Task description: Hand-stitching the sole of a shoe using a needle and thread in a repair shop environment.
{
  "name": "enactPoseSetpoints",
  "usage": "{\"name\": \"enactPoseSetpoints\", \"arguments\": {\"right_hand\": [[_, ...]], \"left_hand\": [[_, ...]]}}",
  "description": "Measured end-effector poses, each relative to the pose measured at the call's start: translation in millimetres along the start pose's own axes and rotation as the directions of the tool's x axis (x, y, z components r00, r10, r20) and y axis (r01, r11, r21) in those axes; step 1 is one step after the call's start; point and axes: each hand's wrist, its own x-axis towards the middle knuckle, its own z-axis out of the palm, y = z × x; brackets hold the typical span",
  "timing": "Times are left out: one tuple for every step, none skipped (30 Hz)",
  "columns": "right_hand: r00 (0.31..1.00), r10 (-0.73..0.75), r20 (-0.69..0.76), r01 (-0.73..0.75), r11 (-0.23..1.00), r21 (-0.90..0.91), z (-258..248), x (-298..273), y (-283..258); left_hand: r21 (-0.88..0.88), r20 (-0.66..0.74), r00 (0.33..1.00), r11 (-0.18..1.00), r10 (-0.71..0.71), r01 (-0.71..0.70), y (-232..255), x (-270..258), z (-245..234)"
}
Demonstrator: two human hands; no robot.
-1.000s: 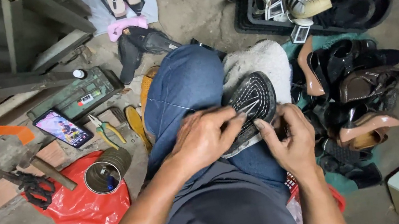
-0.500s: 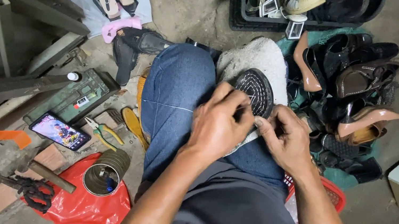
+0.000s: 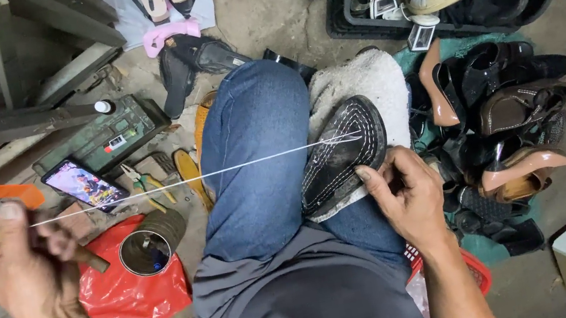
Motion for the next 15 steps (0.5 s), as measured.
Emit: {"name": "enactPoseSetpoints", "arguments": {"right_hand": [[1.0,0.0,-0.001,0.0,1.0,-0.002,-0.1,-0.2,-1.1],[1.0,0.023,0.009,-0.023,1.0,0.009,-0.7,0.3,-1.7],[0.999,0.046,0.018,-0.046,0.999,0.02,-1.3,0.8,-2.6],[0.999,0.044,0.018,-0.044,0.999,0.017,-2.7,1.1,-2.5],[0.996,0.079,0.038,-0.081,0.996,0.047,-3.6,1.3,-2.5],[0.992,0.112,0.062,-0.117,0.99,0.074,-5.3,1.2,-2.0],[0.992,0.11,0.064,-0.115,0.991,0.069,-4.5,-0.5,3.2],[0.989,0.139,0.045,-0.143,0.981,0.131,-3.9,-2.2,8.2],[0.985,0.168,0.028,-0.17,0.966,0.194,-3.3,-4.0,12.9],[0.987,0.16,0.032,-0.164,0.968,0.188,-4.9,-6.6,19.8],[0.983,0.179,0.043,-0.184,0.958,0.221,-6.6,-9.5,26.2],[0.98,0.19,0.059,-0.199,0.946,0.255,-7.4,-10.3,33.0],[0.982,0.175,0.068,-0.187,0.949,0.252,-7.6,-10.9,35.8],[0.978,0.205,0.034,-0.207,0.943,0.26,-7.3,-12.7,38.2],[0.972,0.234,0.001,-0.226,0.936,0.269,-7.8,-13.7,41.7]], "left_hand": [[-0.001,0.001,1.0,1.0,-0.001,0.001,-12.7,7.4,-12.9],[0.338,-0.056,0.993,0.938,0.106,-0.081,-25.7,14.0,-25.4],[0.637,-0.078,0.972,0.761,0.222,-0.123,-38.5,20.7,-38.1],[0.634,-0.079,0.972,0.764,0.221,-0.122,-42.2,15.3,-24.0],[0.765,0.134,0.922,0.554,0.362,-0.329,-45.9,10.1,-10.3],[0.808,0.364,0.827,0.297,0.428,-0.51,-50.6,3.5,3.4],[0.807,0.361,0.829,0.302,0.428,-0.507,-47.7,-12.9,35.7],[0.735,0.443,0.78,0.32,0.442,-0.598,-44.8,-29.0,68.0],[0.652,0.518,0.722,0.334,0.459,-0.681,-41.1,-44.9,99.9],[0.654,0.509,0.726,0.34,0.463,-0.676,-45.2,-58.1,122.3],[0.534,0.646,0.643,0.359,0.411,-0.766,-48.6,-71.2,144.4],[0.404,0.76,0.537,0.381,0.366,-0.832,-51.3,-83.7,166.0],[0.412,0.749,0.546,0.381,0.375,-0.827,-66.0,-90.2,176.6],[0.359,0.81,0.478,0.359,0.34,-0.862,-80.1,-95.4,187.7],[0.302,0.863,0.406,0.338,0.301,-0.892,-94.6,-100.7,200.7]]}}
